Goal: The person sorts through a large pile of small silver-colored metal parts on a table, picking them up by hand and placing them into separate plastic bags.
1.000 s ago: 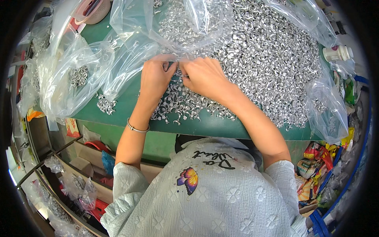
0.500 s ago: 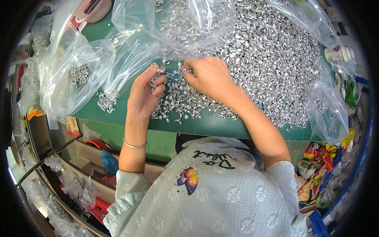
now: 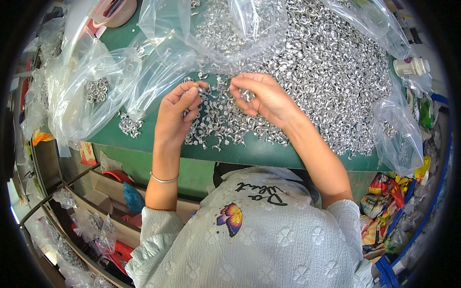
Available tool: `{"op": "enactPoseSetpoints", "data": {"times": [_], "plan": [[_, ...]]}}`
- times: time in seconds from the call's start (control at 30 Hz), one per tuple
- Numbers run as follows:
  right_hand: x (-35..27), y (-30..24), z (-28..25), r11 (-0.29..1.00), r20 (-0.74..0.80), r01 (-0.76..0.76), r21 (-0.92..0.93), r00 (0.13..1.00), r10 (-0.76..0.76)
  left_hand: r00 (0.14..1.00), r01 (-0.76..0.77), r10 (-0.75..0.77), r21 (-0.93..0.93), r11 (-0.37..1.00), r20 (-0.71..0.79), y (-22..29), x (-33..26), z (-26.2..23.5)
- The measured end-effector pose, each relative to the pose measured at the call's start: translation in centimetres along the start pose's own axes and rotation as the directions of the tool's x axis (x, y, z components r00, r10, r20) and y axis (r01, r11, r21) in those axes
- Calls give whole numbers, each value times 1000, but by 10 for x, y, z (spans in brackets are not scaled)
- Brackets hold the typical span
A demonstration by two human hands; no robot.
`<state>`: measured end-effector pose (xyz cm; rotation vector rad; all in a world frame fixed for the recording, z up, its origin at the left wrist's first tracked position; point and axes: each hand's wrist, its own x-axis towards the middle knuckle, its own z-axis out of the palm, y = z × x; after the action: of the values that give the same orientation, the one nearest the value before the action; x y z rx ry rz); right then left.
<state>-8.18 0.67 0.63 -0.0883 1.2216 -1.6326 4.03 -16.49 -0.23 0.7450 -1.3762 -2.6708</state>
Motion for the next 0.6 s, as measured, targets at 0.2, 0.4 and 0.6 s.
{"op": "enactPoseSetpoints", "data": {"times": [0.2, 0.4, 0.6], "plan": [[23, 11, 10, 219, 131, 355, -909, 740, -660, 995, 97, -84, -317, 943, 55, 1, -4, -1], [48, 17, 24, -330, 190, -29, -944, 767, -613, 994, 103, -110, -283, 954, -8, 0, -2, -2], [27, 8, 19, 361, 73, 408, -839, 740, -669, 974, 222, -214, -447, 866, 69, 0, 6, -8]]}}
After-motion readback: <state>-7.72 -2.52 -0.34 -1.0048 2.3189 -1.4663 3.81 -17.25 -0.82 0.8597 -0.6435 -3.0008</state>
